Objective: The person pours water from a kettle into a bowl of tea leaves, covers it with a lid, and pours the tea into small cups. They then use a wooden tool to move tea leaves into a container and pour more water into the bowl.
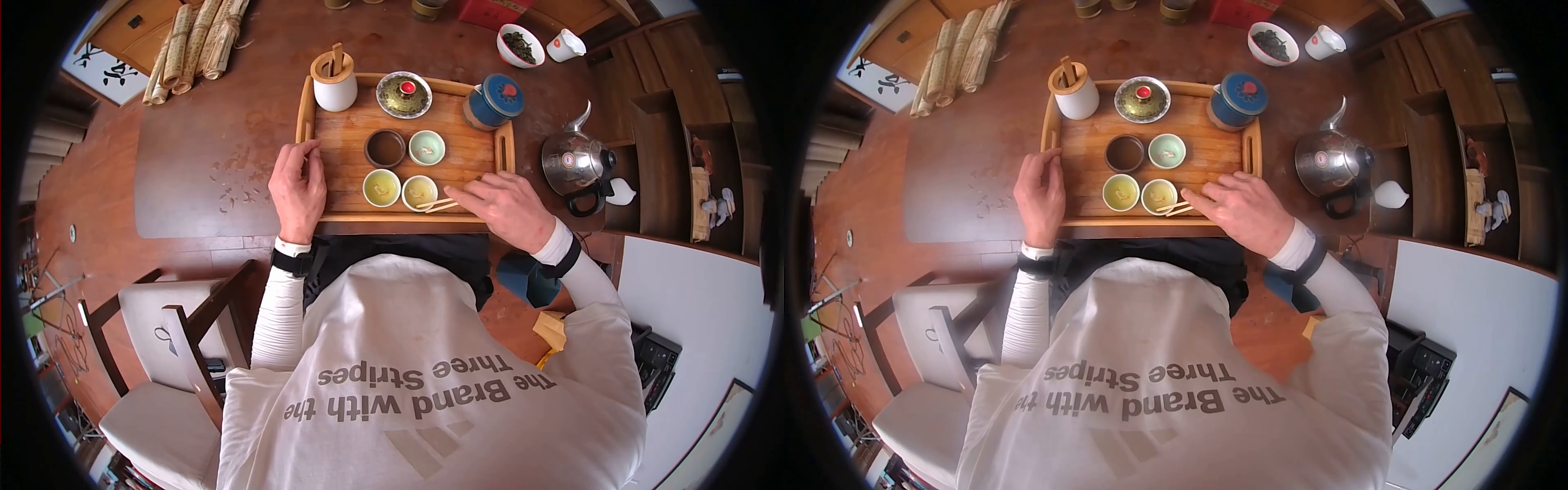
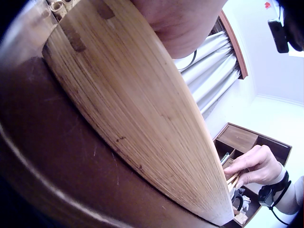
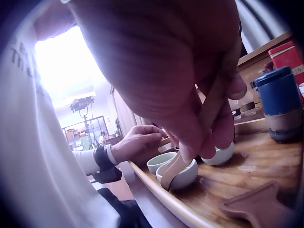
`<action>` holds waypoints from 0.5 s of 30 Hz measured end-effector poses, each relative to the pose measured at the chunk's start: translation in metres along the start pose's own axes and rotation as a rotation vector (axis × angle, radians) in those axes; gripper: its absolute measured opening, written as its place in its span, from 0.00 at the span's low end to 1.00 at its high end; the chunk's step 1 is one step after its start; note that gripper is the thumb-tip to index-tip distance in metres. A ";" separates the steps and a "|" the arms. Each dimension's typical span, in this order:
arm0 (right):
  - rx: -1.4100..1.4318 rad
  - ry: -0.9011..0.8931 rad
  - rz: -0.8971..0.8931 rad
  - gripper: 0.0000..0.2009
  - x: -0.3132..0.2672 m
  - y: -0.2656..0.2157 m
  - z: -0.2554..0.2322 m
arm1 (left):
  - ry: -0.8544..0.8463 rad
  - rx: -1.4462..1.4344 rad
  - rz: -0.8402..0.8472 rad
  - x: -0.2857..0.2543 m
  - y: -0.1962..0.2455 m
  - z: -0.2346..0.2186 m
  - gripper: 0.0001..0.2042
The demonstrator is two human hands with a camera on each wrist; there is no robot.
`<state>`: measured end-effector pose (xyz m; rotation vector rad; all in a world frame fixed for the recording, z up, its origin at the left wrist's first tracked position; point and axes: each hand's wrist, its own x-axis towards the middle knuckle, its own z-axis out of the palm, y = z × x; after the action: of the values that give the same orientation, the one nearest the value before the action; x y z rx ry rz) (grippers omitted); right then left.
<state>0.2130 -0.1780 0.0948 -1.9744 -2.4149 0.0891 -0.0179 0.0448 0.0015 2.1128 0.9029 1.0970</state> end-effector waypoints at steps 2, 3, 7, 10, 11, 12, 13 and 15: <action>-0.023 -0.010 0.005 0.17 0.000 0.001 0.002 | 0.009 -0.014 -0.010 0.000 0.001 0.000 0.05; -0.021 0.009 -0.002 0.16 -0.001 0.002 0.005 | 0.010 -0.013 -0.011 0.000 0.001 0.000 0.05; -0.027 0.041 -0.008 0.14 -0.002 0.002 0.010 | 0.000 0.000 -0.015 0.000 0.001 -0.001 0.05; -0.037 0.047 -0.012 0.13 -0.003 0.005 0.011 | -0.008 0.000 -0.030 0.000 0.001 0.000 0.05; -0.037 0.047 -0.012 0.13 -0.003 0.006 0.012 | -0.008 0.002 -0.037 -0.001 0.001 -0.001 0.05; -0.028 0.060 -0.018 0.13 -0.004 0.006 0.014 | -0.008 0.003 -0.037 0.000 0.002 -0.001 0.05; -0.018 0.073 -0.025 0.13 -0.004 0.007 0.015 | -0.009 0.007 -0.033 0.000 0.002 -0.001 0.05; -0.014 0.075 -0.028 0.13 -0.004 0.008 0.012 | -0.010 0.010 -0.028 0.000 0.002 -0.002 0.05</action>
<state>0.2214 -0.1808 0.0820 -1.9122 -2.4019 -0.0023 -0.0187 0.0438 0.0036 2.1055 0.9318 1.0690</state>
